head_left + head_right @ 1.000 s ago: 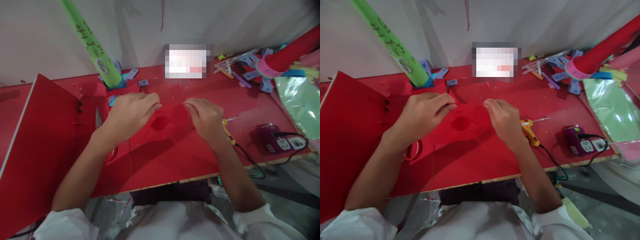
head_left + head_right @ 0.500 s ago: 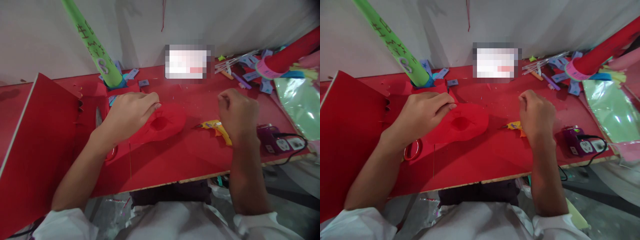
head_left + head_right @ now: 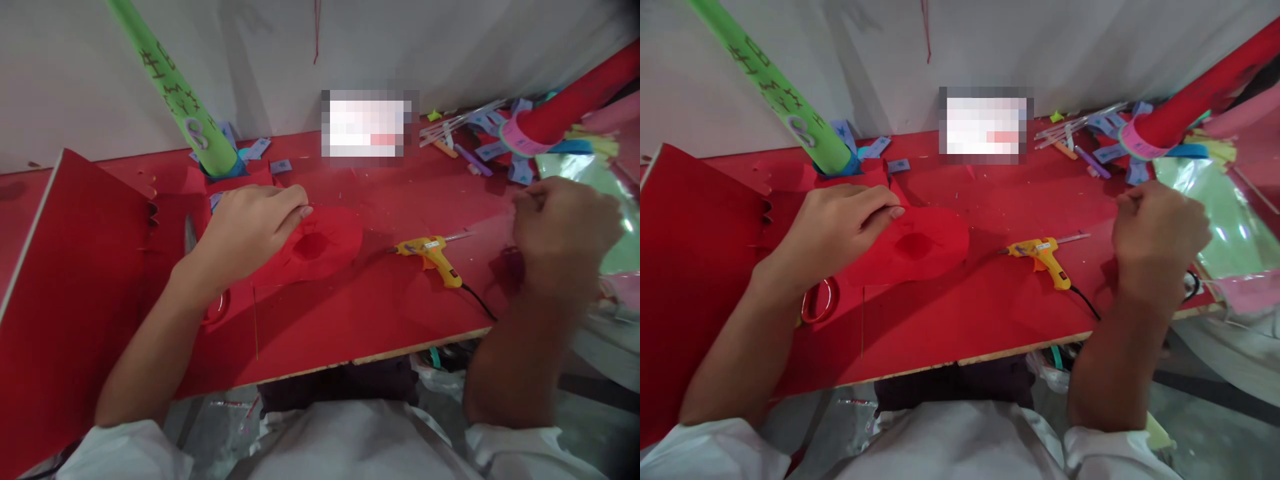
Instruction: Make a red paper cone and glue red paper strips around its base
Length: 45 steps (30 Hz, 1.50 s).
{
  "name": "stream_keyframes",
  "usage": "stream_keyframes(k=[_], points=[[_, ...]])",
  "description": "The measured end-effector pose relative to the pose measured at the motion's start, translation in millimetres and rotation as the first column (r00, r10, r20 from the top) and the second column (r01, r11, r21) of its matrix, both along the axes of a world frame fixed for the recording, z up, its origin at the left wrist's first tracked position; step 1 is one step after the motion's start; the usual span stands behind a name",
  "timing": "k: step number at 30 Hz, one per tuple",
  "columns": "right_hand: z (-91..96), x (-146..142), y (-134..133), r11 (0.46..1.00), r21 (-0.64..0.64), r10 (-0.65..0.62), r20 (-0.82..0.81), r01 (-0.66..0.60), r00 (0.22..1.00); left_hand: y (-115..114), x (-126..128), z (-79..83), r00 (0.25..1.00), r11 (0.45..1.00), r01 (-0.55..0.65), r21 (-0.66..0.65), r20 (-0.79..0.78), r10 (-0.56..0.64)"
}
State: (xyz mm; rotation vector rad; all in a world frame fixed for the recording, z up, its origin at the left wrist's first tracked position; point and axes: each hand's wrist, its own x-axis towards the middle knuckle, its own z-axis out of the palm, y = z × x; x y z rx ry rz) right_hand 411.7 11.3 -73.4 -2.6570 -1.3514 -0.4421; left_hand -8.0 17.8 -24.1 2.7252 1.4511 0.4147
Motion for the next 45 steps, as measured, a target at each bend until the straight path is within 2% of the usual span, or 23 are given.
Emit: stream_keyframes(k=[2,5,7,9,11,12,15,18,22,26,29,33,35,36,38,39,41,43,45], points=[[-3.4,4.6,-2.6,0.998,-0.067,0.011,-0.003,-0.011,1.000,0.2,-0.2,0.1,1.000,1.000,0.000,-0.001,0.004,0.000],[-8.8,-0.4,-14.6,0.954,-0.157,0.246,-0.070,-0.255,0.967,0.3,-0.1,0.4,1.000,1.000,-0.004,0.005,0.000,0.004],[-13.9,-11.0,-30.0,0.911,-0.115,0.381,-0.131,-0.396,0.915,0.0,0.1,0.9,1.000,1.000,-0.006,0.004,-0.005,0.006],[-21.5,-22.8,-50.1,0.924,-0.097,0.352,-0.165,-0.370,0.921,-0.3,0.4,1.2,1.000,1.000,-0.007,0.002,-0.009,0.007],[-31.9,-32.1,-71.0,0.925,-0.181,0.302,-0.189,-0.335,0.935,0.0,0.6,0.7,1.000,1.000,0.000,0.006,-0.001,0.000],[-37.9,-35.3,-80.3,0.905,-0.224,0.315,-0.216,-0.361,0.924,0.3,0.6,0.1,1.000,1.000,0.006,0.008,0.004,-0.007],[-55.7,-41.7,-98.5,0.818,-0.167,0.483,-0.318,-0.550,0.816,1.6,1.1,-2.6,1.000,1.000,0.024,0.009,0.015,-0.025],[-68.4,-47.4,-100.6,0.791,-0.035,0.562,-0.354,-0.611,0.747,2.3,1.6,-4.5,0.999,1.000,0.028,0.004,0.017,-0.028],[-72.5,-50.1,-85.9,0.759,0.147,0.639,-0.358,-0.634,0.681,2.0,0.8,-4.7,0.998,0.999,0.048,0.021,0.040,-0.048],[-66.9,-40.4,-50.6,0.775,0.274,0.631,-0.278,-0.570,0.724,1.5,-0.1,-5.0,0.998,0.998,0.049,0.035,0.044,-0.051],[-64.1,-32.8,-11.3,0.807,0.241,0.589,-0.253,-0.539,0.768,1.5,0.9,-5.8,0.998,0.998,0.053,0.033,0.045,-0.054],[-62.4,-34.6,31.2,0.827,0.037,0.546,-0.288,-0.560,0.787,2.6,3.3,-8.4,0.998,0.999,0.034,0.014,0.053,-0.035],[-55.9,-41.2,38.7,0.804,-0.096,0.546,-0.273,-0.587,0.792,3.6,4.7,-10.0,0.997,1.000,-0.008,0.010,0.073,0.007],[-50.2,-45.8,39.2,0.800,-0.122,0.548,-0.251,-0.588,0.798,4.0,5.4,-10.5,0.996,0.999,-0.033,0.011,0.087,0.032],[-34.9,-57.8,36.7,0.813,-0.049,0.560,-0.213,-0.581,0.801,4.7,6.7,-10.7,0.988,0.996,-0.088,0.018,0.129,0.085],[-26.4,-65.2,35.4,0.801,0.033,0.589,-0.221,-0.597,0.778,5.0,7.3,-10.2,0.982,0.993,-0.112,0.023,0.157,0.107],[-12.1,-82.6,35.9,0.726,0.246,0.686,-0.320,-0.642,0.653,5.0,8.3,-8.3,0.966,0.989,-0.140,0.041,0.227,0.127],[-5.5,-101.4,42.0,0.636,0.437,0.760,-0.494,-0.636,0.422,4.0,9.0,-4.9,0.946,0.991,-0.113,0.066,0.311,0.087],[-8.3,-118.4,51.5,0.572,0.516,0.760,-0.627,-0.638,0.173,1.6,9.5,-0.2,0.930,0.998,-0.027,0.063,0.366,0.002]])
